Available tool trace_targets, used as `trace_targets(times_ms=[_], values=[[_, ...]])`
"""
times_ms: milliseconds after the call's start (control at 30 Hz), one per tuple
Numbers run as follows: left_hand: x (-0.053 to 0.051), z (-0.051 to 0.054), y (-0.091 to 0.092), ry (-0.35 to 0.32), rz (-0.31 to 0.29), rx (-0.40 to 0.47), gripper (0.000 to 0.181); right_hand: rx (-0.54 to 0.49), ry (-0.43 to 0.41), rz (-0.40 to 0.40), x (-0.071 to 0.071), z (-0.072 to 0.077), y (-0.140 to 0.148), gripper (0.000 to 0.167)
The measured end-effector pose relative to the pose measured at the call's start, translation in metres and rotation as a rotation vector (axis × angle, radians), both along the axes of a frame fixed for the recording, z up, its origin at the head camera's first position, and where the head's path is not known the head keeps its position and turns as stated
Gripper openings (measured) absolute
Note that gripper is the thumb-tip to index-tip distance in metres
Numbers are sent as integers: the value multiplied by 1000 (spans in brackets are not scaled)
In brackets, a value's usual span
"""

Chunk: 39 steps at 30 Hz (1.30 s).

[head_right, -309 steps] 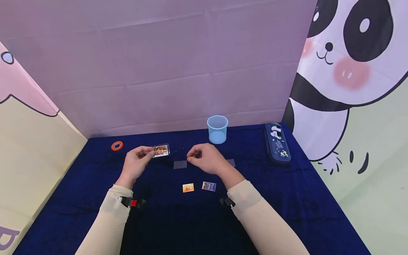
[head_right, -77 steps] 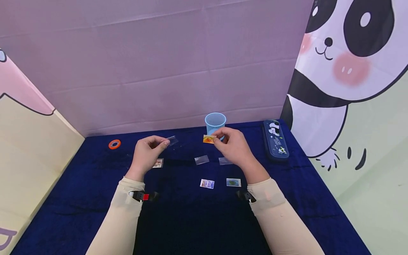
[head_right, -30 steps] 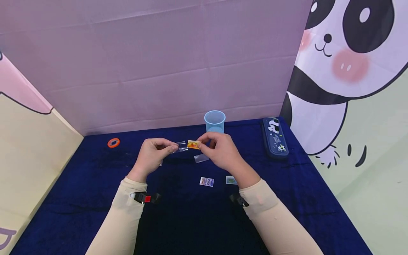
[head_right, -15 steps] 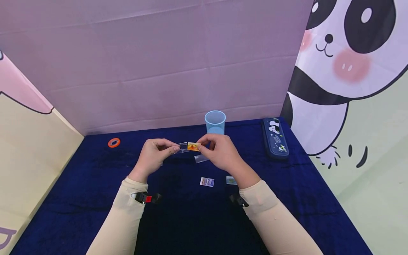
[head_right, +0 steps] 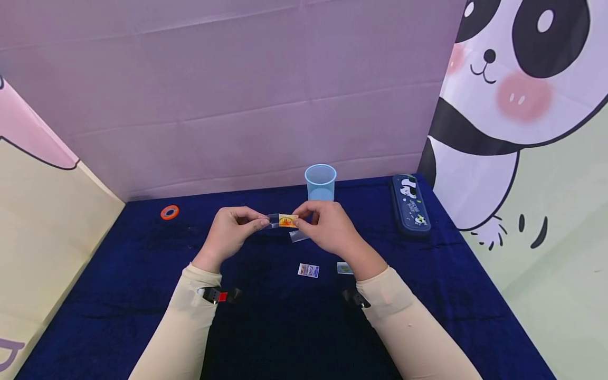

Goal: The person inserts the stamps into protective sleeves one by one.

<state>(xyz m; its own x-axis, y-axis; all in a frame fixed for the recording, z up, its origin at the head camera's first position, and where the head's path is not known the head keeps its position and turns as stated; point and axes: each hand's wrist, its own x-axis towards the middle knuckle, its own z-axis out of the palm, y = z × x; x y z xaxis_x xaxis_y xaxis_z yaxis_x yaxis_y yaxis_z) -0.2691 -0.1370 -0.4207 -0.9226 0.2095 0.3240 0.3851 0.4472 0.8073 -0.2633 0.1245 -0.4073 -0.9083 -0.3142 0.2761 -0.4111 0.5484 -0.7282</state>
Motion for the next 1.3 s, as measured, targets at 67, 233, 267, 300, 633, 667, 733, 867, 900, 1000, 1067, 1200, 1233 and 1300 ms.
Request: trace_targets(times_ms=[67,233,267,300,633,667,733,867,900,1000,1067,1200,1233,1300], values=[[0,0,0,11,-1,-9,8,-1,2,1,0,0,0,11],[1,0,2,42,-12,-33,9,1,9,3,0,0,0,12],[2,0,2,47,-15,-34,9,1,10,4,0,0,0,12],[2,0,2,51,-19,-34,10,1,10,6,0,0,0,12],[1,-2,0,51,-121,19,16,-9,19,7,2,2,-1,11],[1,-2,0,47,-123,19,16,-8,20,4,2,2,-1,11],[2,-1,0,42,-120,16,18,-6,25,-5,1,1,-1,12],[1,-1,2,41,-99,22,20,-12,39,-35,0,2,0,14],[0,-1,2,40,-94,28,20,-16,42,-41,0,2,0,14],[-2,-2,2,34,-79,52,15,-31,51,-50,0,2,1,15],[-2,-2,2,30,-75,69,12,-38,59,-49,0,1,1,14],[-2,-2,1,34,-68,80,12,-41,75,-47,0,0,2,14],[-1,-2,1,39,-67,78,12,-41,77,-45,0,0,2,15],[-1,-3,1,47,-62,74,12,-41,80,-41,0,0,2,15]])
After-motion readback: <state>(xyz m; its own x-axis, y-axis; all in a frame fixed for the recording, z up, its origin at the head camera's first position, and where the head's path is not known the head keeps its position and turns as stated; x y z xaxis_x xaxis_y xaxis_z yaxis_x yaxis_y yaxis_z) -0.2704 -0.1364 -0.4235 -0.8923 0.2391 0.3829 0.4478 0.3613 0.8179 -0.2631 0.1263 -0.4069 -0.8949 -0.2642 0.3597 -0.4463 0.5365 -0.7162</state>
